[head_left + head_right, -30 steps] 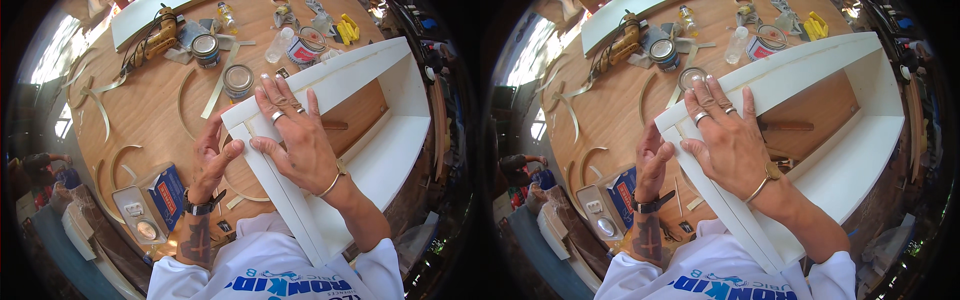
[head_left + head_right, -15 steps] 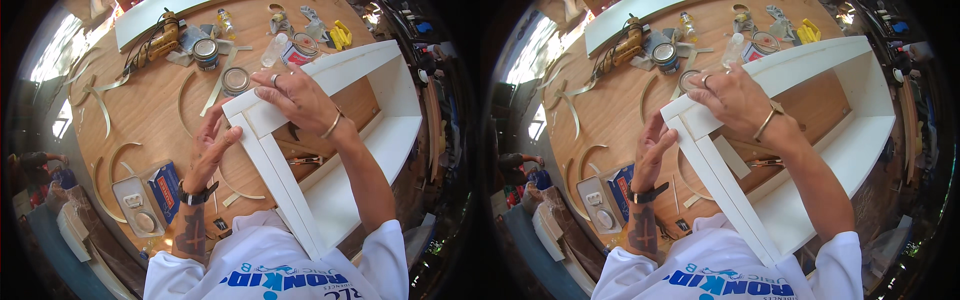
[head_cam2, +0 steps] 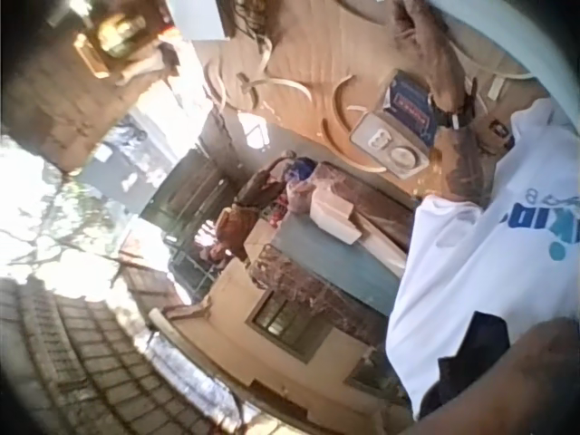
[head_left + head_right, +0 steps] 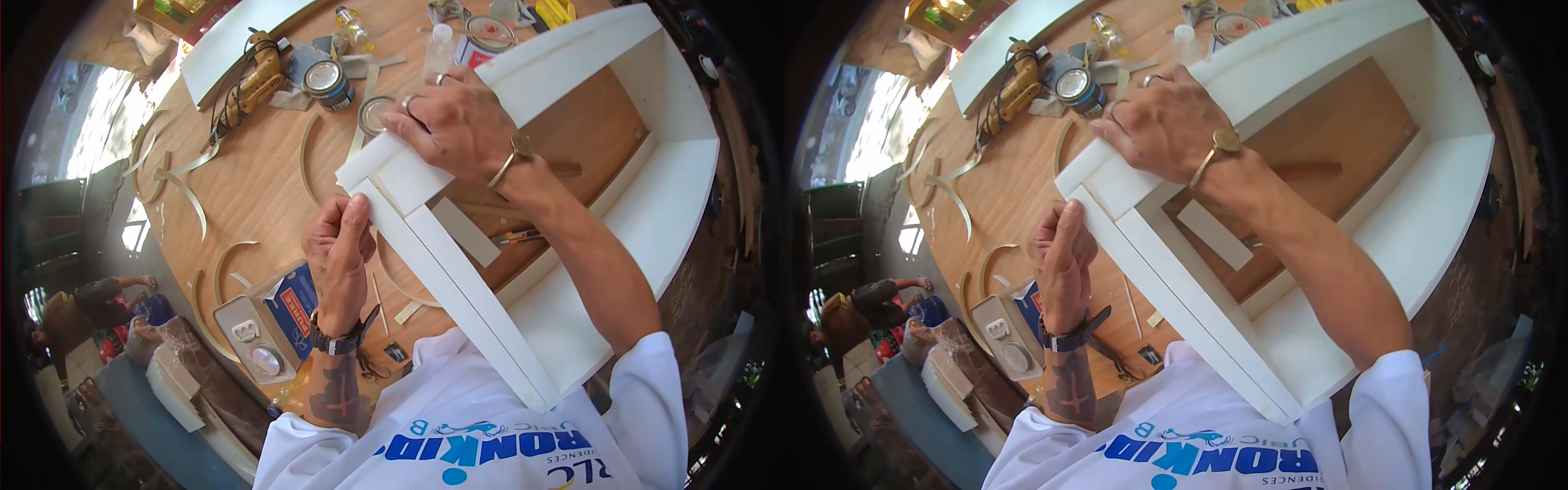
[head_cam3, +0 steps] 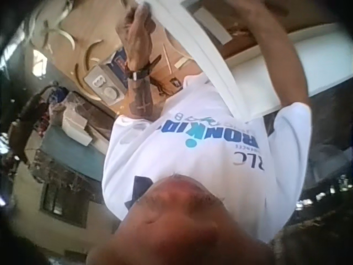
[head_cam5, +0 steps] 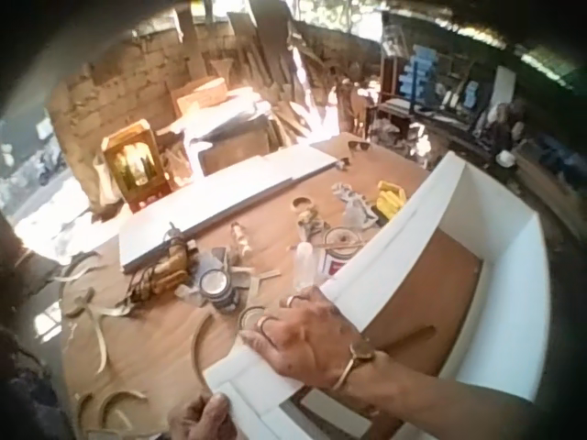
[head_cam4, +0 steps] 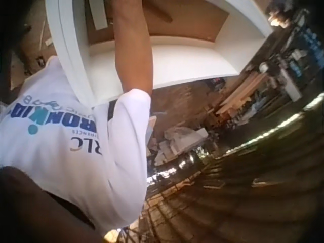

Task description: Assembling a wooden frame by applying adhesive strips, cutting them to size, and hammering pieces together.

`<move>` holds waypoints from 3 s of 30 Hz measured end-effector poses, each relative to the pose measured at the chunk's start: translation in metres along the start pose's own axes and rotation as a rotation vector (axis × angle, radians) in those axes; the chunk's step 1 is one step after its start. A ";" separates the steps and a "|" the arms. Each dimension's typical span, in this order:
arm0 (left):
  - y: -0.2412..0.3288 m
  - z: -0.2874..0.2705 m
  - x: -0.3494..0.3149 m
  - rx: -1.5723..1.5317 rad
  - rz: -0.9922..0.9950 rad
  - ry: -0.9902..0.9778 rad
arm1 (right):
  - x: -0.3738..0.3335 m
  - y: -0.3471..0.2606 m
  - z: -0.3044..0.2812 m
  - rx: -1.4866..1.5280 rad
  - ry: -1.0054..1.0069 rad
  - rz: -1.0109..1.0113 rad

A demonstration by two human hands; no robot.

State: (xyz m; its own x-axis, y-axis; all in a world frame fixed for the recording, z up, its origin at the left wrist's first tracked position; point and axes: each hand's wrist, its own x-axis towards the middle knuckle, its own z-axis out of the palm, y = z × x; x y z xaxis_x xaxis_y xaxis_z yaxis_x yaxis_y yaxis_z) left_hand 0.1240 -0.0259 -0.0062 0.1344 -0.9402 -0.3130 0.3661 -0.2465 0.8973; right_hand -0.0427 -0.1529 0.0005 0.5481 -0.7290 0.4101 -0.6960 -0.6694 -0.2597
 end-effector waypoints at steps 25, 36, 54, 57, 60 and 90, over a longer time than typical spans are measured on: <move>0.009 -0.005 0.008 0.262 0.091 0.001 | -0.209 -0.117 -0.144 0.207 -0.560 0.621; 0.006 -0.003 0.010 0.343 0.117 -0.032 | -0.314 -0.158 -0.150 -0.052 -0.363 0.551; -0.039 0.014 -0.038 0.273 0.176 -0.014 | -0.333 -0.157 -0.151 0.164 -0.220 0.624; -0.053 0.030 -0.088 0.295 0.095 -0.112 | -0.330 -0.156 -0.155 0.184 -0.240 0.649; -0.064 0.047 -0.137 0.444 0.006 -0.171 | -0.329 -0.158 -0.156 0.183 -0.265 0.664; -0.092 0.069 -0.223 0.323 -0.451 -0.548 | -0.331 -0.124 -0.164 0.240 -0.468 0.372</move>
State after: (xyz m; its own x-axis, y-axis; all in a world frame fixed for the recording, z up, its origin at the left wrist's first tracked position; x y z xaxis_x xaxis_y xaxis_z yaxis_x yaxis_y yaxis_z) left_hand -0.0028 0.1907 0.0027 -0.4684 -0.6941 -0.5466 -0.0208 -0.6099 0.7922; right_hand -0.2135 0.1950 0.0402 0.4724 -0.8676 -0.1554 -0.7849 -0.3339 -0.5220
